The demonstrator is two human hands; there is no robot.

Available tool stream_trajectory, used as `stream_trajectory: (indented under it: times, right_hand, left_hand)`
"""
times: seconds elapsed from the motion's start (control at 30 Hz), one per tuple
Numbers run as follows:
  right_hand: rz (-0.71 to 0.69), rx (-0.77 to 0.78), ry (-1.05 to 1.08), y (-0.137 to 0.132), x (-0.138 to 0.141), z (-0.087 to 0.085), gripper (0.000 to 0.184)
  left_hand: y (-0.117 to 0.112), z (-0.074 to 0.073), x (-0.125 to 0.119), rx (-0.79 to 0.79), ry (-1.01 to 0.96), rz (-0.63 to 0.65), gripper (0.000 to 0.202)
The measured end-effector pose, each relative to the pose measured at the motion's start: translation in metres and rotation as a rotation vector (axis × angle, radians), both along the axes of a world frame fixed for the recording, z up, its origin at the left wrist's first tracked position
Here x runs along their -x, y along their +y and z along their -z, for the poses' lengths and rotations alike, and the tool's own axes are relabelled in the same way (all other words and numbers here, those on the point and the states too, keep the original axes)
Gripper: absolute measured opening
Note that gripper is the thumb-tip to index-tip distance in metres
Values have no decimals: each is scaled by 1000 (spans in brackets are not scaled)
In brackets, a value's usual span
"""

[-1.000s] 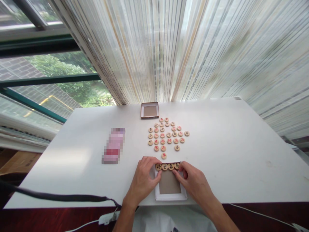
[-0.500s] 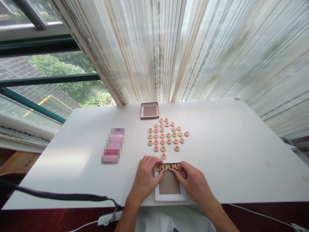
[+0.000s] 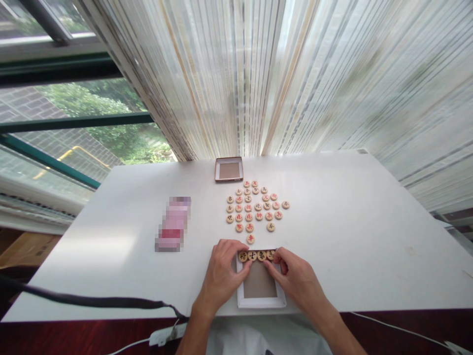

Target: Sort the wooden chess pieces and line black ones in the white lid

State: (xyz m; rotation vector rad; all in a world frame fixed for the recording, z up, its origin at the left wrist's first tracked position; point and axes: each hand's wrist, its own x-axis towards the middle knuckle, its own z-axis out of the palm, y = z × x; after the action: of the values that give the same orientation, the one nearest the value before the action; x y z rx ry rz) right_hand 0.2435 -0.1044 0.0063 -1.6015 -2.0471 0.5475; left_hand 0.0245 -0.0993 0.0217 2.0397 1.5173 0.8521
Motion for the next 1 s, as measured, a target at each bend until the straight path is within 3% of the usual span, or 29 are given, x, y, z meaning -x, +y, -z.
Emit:
stream_trajectory:
  times: [0.23, 0.47, 0.77, 1.0]
  right_hand:
    - [79, 25, 175, 2, -4, -3, 28]
    - [155, -19, 296, 21, -17, -4, 26]
    - [161, -57, 340, 30, -26, 4, 26]
    - [179, -62, 331, 33, -45, 7, 27]
  left_hand:
    - [1, 5, -1, -70, -166, -67, 12]
    - [12, -2, -12, -95, -300, -140, 9]
    - [60, -36, -2, -204, -322, -190, 15]
    - [104, -38, 27, -166, -466, -312, 28]
